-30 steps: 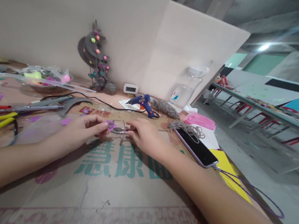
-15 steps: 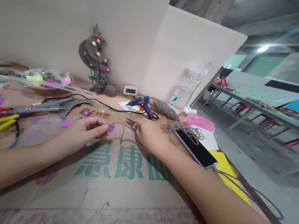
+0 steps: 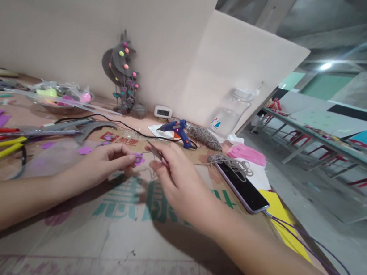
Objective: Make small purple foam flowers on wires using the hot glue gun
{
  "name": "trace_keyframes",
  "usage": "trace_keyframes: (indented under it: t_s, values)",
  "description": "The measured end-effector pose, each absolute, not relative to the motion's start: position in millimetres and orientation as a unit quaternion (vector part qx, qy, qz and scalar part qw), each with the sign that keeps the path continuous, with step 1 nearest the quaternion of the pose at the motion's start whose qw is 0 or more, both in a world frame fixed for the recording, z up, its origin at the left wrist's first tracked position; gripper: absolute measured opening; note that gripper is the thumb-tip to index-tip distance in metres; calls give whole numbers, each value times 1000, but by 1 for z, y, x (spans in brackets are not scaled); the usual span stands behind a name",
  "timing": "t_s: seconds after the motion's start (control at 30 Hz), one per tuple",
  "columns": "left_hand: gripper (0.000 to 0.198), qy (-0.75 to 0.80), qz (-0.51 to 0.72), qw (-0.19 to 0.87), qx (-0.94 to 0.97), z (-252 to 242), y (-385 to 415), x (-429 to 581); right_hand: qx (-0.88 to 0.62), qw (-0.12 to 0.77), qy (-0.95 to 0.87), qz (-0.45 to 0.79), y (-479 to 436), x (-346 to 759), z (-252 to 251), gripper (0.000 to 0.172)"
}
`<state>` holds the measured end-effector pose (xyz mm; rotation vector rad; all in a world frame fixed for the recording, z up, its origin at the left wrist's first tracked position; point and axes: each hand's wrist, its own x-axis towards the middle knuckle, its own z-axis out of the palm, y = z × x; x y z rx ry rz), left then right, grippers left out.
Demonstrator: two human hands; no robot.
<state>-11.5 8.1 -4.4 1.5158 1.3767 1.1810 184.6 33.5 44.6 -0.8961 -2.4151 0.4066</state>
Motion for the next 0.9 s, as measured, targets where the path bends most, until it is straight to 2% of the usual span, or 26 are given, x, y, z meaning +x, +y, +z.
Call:
trace_keyframes:
  t_s: [0.17, 0.27, 0.43, 0.77, 0.9]
  values:
    - [21, 541, 447, 362, 614, -5, 7, -10, -401, 256, -846, 240, 48, 177, 22, 36]
    - [21, 537, 441, 357, 625, -8, 7, -10, -420, 257, -829, 265, 56, 177, 15, 17]
    - [20, 546, 437, 340, 629, -9, 7, -11, -405, 301, -826, 252, 52, 177, 13, 17]
    - [19, 545, 442, 359, 616, -5, 6, -9, -398, 310, -831, 235, 54, 179, 9, 15]
    - [23, 543, 461, 380, 591, -6, 9, -11, -396, 334, -823, 234, 62, 185, 16, 31]
